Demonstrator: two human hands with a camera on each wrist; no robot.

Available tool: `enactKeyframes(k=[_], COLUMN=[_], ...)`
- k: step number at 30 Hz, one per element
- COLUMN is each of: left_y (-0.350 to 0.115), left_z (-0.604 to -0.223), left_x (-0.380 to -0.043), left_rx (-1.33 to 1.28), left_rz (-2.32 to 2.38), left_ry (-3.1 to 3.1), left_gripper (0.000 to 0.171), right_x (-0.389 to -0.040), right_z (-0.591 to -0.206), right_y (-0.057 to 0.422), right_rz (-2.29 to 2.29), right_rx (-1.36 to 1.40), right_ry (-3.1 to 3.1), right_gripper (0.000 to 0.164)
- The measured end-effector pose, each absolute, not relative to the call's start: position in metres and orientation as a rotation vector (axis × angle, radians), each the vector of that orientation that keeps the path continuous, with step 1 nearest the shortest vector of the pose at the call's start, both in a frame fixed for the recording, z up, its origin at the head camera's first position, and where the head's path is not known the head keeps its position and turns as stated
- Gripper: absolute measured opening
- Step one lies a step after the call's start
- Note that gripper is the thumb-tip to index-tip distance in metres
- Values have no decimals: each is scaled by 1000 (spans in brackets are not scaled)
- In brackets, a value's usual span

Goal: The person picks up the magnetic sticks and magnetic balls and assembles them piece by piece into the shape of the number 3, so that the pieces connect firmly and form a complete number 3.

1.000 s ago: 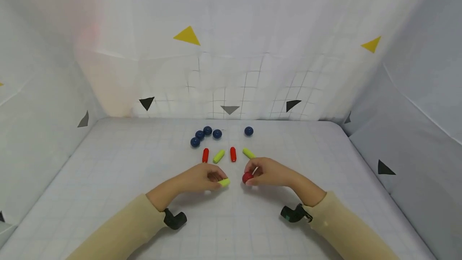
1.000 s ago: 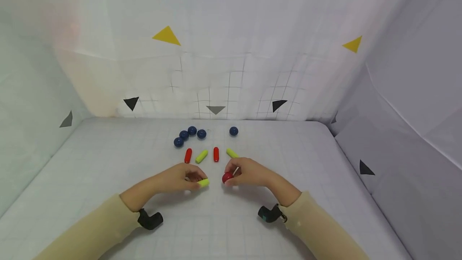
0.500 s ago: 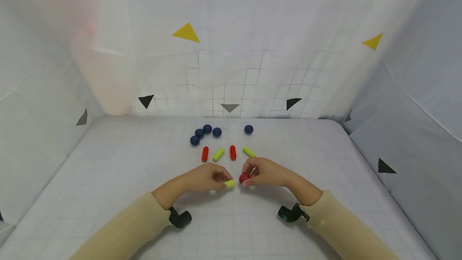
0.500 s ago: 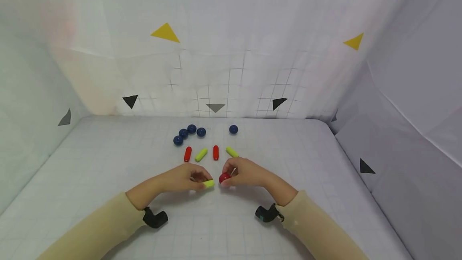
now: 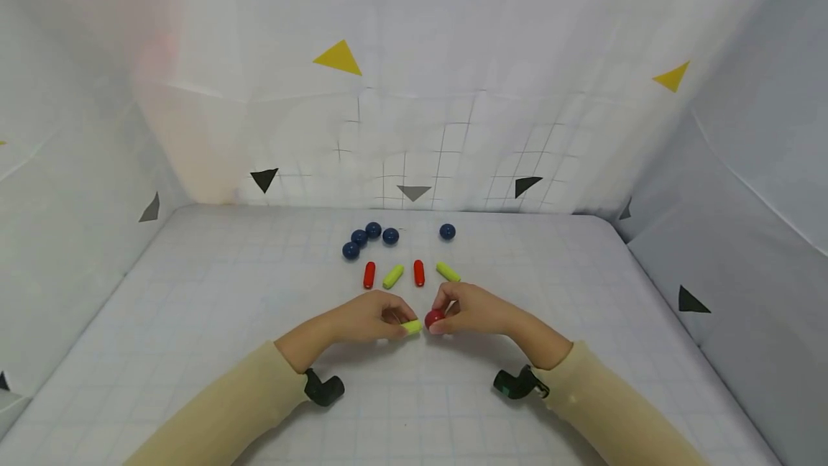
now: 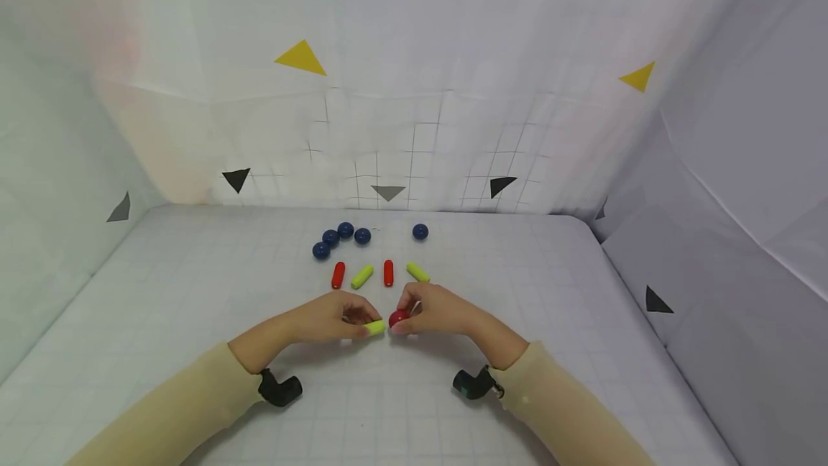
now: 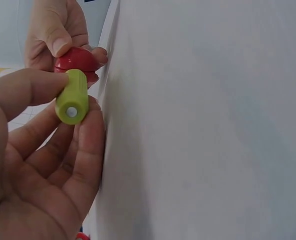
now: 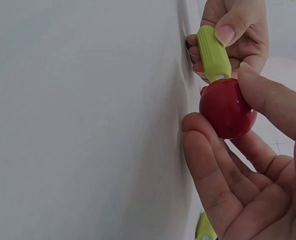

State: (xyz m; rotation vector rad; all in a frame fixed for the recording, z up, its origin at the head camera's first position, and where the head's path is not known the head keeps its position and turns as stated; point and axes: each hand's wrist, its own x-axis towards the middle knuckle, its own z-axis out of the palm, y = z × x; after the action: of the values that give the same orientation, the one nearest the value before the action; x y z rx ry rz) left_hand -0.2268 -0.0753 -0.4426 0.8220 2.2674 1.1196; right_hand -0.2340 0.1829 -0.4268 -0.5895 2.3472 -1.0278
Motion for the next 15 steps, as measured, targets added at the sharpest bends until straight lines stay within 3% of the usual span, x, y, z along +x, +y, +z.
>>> enactKeyframes(k=[15], left_y=[-73], left_z=[-443], left_x=[-228], left_rx=[837], left_rz=[1158], left_ry=[2248], left_gripper=[19], right_x=[-233], right_z=[-429], right_y=[182], right_rz=[-1068], right_rx=[-651], right_ry=[2333], right_gripper=[31])
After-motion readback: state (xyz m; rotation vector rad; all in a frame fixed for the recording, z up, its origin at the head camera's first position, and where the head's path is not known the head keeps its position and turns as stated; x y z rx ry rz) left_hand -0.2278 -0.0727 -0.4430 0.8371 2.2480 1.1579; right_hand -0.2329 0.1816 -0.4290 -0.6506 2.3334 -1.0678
